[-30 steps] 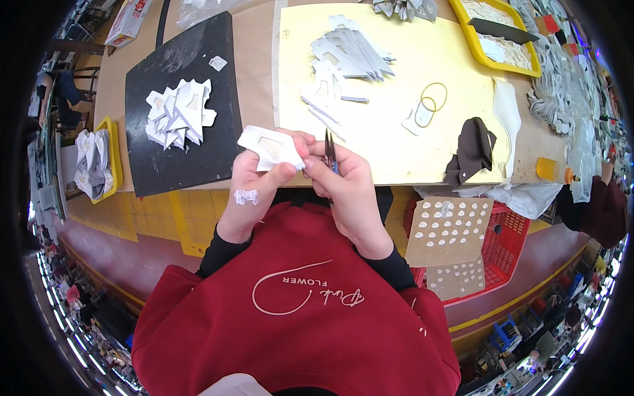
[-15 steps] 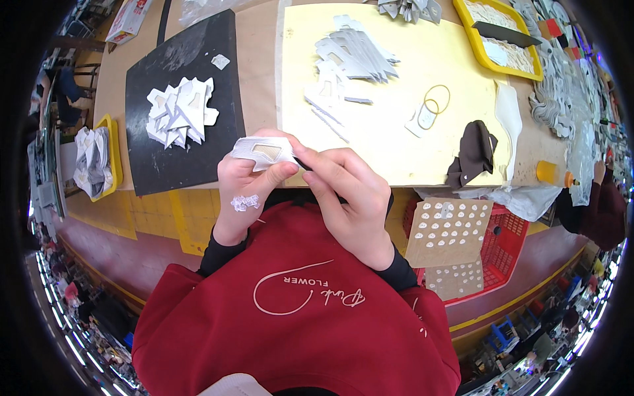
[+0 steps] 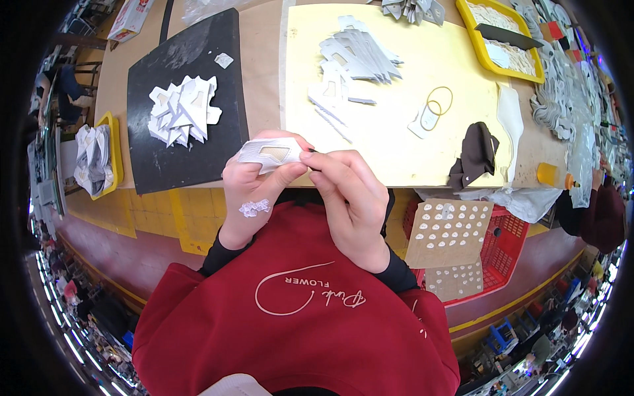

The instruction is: The person repeatedly picks up small white paper pieces from a pile on a table and trims their edges with a small blade. The trimmed pieces are placed on a separate pile. The person continues this process throughout the clip.

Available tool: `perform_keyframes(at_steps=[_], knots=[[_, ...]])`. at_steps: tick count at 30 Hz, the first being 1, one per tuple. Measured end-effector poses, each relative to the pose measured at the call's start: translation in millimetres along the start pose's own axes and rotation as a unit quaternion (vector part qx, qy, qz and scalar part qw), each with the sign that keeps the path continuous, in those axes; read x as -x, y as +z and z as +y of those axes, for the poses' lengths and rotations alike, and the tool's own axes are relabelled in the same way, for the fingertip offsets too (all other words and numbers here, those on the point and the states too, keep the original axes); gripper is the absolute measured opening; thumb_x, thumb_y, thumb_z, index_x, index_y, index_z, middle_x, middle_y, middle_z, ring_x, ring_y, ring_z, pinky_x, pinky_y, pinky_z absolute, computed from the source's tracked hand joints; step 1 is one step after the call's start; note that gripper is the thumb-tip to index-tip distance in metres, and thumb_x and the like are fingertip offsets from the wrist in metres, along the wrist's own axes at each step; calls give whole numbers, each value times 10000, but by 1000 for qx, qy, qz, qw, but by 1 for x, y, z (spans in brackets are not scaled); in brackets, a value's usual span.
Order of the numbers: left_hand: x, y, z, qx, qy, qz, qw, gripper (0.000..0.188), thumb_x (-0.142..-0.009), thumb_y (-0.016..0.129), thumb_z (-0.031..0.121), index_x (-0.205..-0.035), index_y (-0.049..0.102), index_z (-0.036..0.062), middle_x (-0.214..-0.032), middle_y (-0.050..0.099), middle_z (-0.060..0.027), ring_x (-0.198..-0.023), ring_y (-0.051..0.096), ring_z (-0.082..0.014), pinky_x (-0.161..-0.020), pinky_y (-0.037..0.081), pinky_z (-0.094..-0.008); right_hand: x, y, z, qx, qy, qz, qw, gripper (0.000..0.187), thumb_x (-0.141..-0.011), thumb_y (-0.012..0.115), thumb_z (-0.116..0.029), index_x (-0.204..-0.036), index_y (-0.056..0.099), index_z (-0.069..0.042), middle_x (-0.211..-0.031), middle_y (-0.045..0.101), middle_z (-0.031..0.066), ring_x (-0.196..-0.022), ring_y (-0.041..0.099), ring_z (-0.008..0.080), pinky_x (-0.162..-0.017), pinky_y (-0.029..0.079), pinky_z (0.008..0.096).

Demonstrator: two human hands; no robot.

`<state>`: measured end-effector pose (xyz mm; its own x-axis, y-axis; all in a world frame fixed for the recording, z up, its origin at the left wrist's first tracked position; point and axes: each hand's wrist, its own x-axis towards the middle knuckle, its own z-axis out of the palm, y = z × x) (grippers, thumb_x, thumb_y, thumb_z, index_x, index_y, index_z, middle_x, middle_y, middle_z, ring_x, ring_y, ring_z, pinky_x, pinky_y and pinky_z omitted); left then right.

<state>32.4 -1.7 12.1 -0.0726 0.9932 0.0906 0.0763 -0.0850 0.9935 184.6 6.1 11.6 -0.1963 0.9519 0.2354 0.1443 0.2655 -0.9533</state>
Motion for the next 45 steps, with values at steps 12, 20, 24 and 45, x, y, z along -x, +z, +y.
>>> perform_keyframes(at_steps=[12, 20, 24, 45], knots=[[-3, -2, -8, -32, 26, -11, 999, 149, -857, 692, 67, -957, 687, -43, -1000, 656, -101, -845, 659, -180, -717, 519, -272, -4, -6, 8, -33, 32, -41, 998, 338, -849, 631, 72, -1168, 672, -33, -876, 640, 61, -746, 580, 115, -647, 453, 223], [-3, 0, -8, -41, 23, 0, 999, 146, -850, 694, 62, -946, 687, -48, -996, 656, -109, -839, 661, -191, -717, 522, -277, -3, 1, 6, -120, 109, -8, 987, 258, -876, 607, 68, -1120, 668, 10, -923, 634, 50, -773, 547, 84, -663, 426, 202], [-1, 1, -7, -18, 10, 3, 1000, 148, -848, 697, 63, -945, 690, -48, -998, 658, -110, -845, 664, -195, -718, 525, -280, 0, -4, 4, -196, 176, -22, 964, 256, -890, 604, 53, -1134, 664, 6, -943, 639, 41, -804, 553, 72, -697, 443, 208], [-15, -3, -32, -244, 36, -1, 969, 176, -881, 626, 85, -979, 636, -61, -1223, 559, -131, -1158, 497, -296, -956, 415, -373, 3, 10, 10, 19, -95, -56, 994, 222, -876, 630, -28, -1094, 669, -51, -866, 627, 65, -552, 524, 147, -505, 421, 269]])
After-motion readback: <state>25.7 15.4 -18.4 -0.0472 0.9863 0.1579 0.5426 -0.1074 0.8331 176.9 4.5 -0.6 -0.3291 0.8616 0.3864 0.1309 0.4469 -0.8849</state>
